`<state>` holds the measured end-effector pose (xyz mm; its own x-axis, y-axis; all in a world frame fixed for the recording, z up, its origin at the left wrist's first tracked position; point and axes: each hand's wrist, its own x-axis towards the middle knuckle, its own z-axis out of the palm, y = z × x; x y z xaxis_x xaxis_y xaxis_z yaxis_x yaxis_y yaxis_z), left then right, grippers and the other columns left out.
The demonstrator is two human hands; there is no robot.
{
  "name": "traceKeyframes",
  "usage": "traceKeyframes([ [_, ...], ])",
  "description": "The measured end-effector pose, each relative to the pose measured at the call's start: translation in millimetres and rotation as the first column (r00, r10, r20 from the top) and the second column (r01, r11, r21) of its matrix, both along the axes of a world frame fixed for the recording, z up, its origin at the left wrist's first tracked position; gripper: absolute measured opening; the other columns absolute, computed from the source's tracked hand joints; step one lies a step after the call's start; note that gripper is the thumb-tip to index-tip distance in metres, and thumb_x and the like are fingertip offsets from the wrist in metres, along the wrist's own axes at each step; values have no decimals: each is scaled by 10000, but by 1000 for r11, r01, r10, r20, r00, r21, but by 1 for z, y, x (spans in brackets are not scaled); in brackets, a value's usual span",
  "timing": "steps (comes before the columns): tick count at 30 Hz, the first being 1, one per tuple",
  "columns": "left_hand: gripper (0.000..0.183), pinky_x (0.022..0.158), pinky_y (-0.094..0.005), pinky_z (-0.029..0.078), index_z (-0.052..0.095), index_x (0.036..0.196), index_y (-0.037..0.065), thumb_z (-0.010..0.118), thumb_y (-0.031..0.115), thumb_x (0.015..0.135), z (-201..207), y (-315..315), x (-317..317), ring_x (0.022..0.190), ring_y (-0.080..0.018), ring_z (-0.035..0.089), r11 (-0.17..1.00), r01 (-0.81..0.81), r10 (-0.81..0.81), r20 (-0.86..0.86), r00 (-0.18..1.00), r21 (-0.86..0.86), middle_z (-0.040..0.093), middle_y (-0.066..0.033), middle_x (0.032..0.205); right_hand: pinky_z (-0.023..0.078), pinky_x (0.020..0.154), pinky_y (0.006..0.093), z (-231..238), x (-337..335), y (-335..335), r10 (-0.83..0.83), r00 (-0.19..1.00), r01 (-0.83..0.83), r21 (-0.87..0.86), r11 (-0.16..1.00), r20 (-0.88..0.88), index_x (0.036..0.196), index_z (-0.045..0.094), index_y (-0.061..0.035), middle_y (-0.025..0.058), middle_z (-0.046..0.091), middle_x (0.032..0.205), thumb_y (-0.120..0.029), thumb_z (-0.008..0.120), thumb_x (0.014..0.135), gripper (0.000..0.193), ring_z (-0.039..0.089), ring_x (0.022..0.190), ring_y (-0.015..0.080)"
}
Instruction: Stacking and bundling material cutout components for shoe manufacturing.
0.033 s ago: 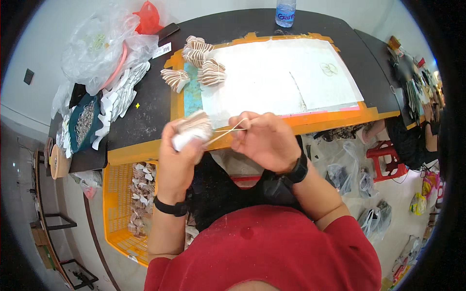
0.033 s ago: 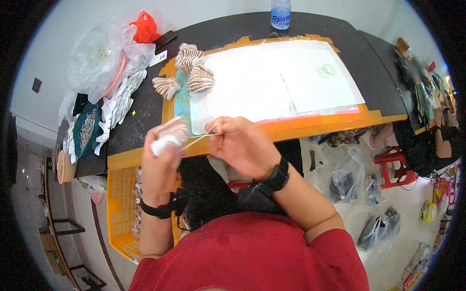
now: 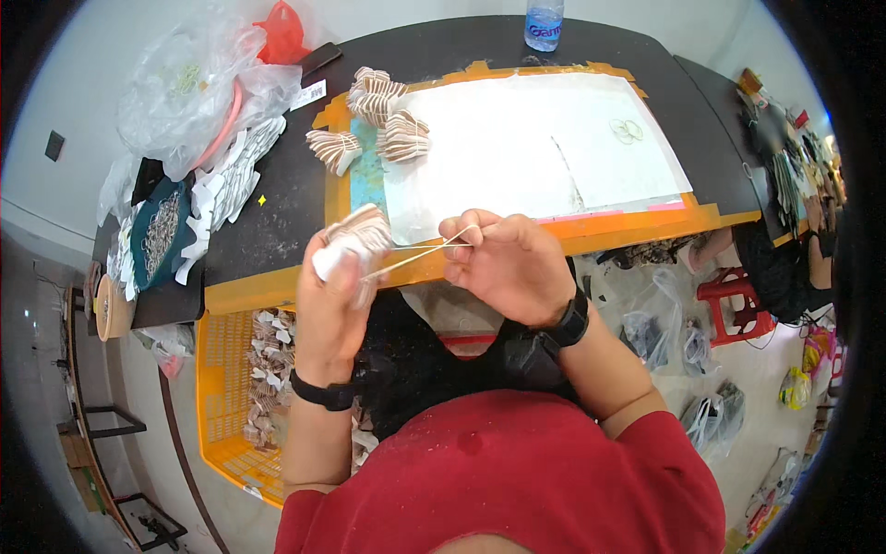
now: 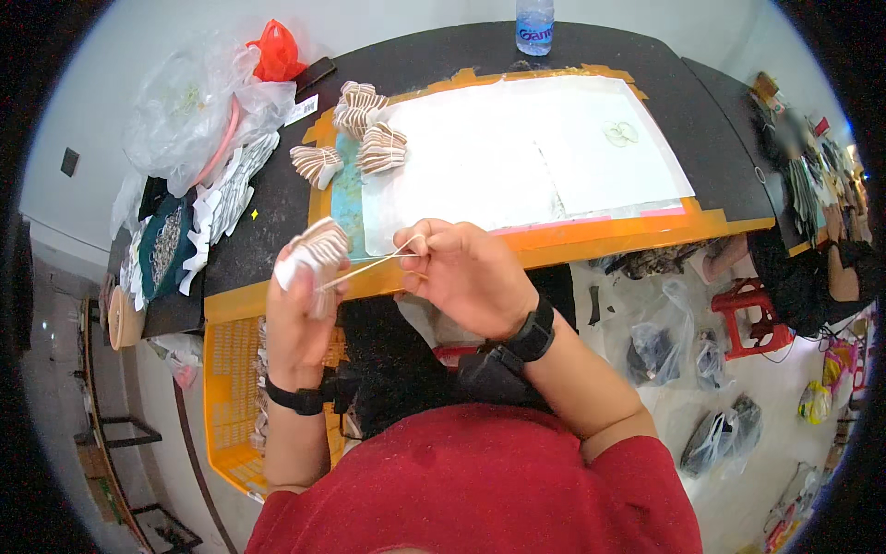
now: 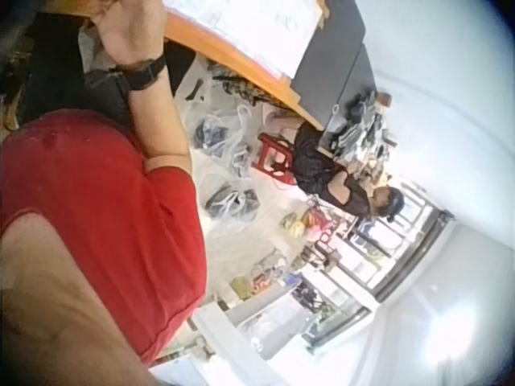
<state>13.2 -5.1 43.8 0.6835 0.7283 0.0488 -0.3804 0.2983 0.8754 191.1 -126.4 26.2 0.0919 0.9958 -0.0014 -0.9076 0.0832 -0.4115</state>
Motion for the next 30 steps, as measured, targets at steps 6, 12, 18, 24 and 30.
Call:
traceKeyframes([
  [6,336,864,-345,564,577,1222,28,646,250,979,-29,-5,24,996,-221,660,919,16,27,102,994,-394,663,-97,1114,469,765,374,-22,-36,6,-520,-161,134,541,831,839,897,558,-69,105,534,914,-104,619,888,71,561,870,296],
  [12,337,992,-432,528,579,1217,29,639,264,983,-28,11,24,1058,-266,645,801,82,65,222,973,-593,654,-124,1150,471,793,395,-18,-37,-14,-507,-224,-39,512,858,833,910,548,-48,101,533,922,-69,647,867,110,557,876,320],
  [18,441,1043,-506,466,531,1309,15,568,335,1008,-28,-6,27,1131,-319,604,977,15,30,205,978,-212,621,-170,1238,460,787,324,-17,4,-28,-213,698,331,-44,943,684,895,559,-39,76,538,934,-142,578,990,142,554,837,226],
  [24,518,1170,-574,271,533,1351,45,633,361,952,-25,-24,48,1231,-310,531,705,433,-95,530,842,-562,569,-170,1335,471,722,396,-8,30,-35,-194,-39,135,198,971,980,922,577,-40,143,570,844,-198,592,972,166,578,795,323],
  [30,462,1163,-547,304,571,1326,87,694,268,919,-23,-28,58,1227,-291,540,696,326,30,479,877,-640,613,-124,1286,491,637,280,13,72,-61,-61,361,426,-107,899,930,920,572,-47,16,568,801,-211,546,1009,188,564,686,100],
])
